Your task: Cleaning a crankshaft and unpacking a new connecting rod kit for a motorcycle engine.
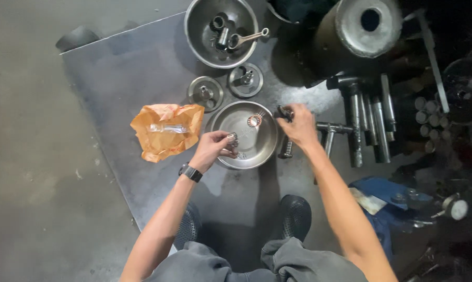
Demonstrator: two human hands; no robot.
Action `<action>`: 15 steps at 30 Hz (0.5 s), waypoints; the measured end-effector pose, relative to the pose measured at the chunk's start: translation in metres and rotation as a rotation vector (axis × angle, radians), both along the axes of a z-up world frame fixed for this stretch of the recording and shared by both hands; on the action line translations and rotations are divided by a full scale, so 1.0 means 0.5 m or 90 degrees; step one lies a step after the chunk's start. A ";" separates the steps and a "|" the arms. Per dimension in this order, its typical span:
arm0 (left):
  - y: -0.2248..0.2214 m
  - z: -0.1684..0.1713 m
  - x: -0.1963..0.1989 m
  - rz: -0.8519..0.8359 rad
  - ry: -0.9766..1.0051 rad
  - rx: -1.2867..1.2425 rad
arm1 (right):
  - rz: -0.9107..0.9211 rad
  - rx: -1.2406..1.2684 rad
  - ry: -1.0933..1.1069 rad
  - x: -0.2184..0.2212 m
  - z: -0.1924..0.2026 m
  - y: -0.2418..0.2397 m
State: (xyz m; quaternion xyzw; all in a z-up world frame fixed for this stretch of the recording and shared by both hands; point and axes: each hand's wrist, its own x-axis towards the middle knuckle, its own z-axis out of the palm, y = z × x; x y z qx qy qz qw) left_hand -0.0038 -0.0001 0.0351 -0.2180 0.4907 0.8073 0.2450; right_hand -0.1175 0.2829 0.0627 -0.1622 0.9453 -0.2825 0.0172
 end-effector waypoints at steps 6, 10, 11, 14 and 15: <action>0.008 0.006 -0.005 0.047 0.006 0.002 | 0.114 0.391 -0.071 -0.034 -0.074 0.095; -0.010 0.022 0.000 0.046 0.034 0.004 | -0.098 -0.158 -0.486 -0.102 -0.040 0.112; -0.016 0.025 -0.001 0.044 0.041 0.000 | -0.130 -0.356 -0.556 -0.106 -0.003 0.121; -0.023 0.022 -0.006 0.050 0.045 0.008 | -0.207 -0.428 -0.605 -0.071 0.069 0.059; -0.020 0.019 -0.009 0.050 0.046 0.015 | -0.231 -0.365 -0.593 -0.054 0.089 0.034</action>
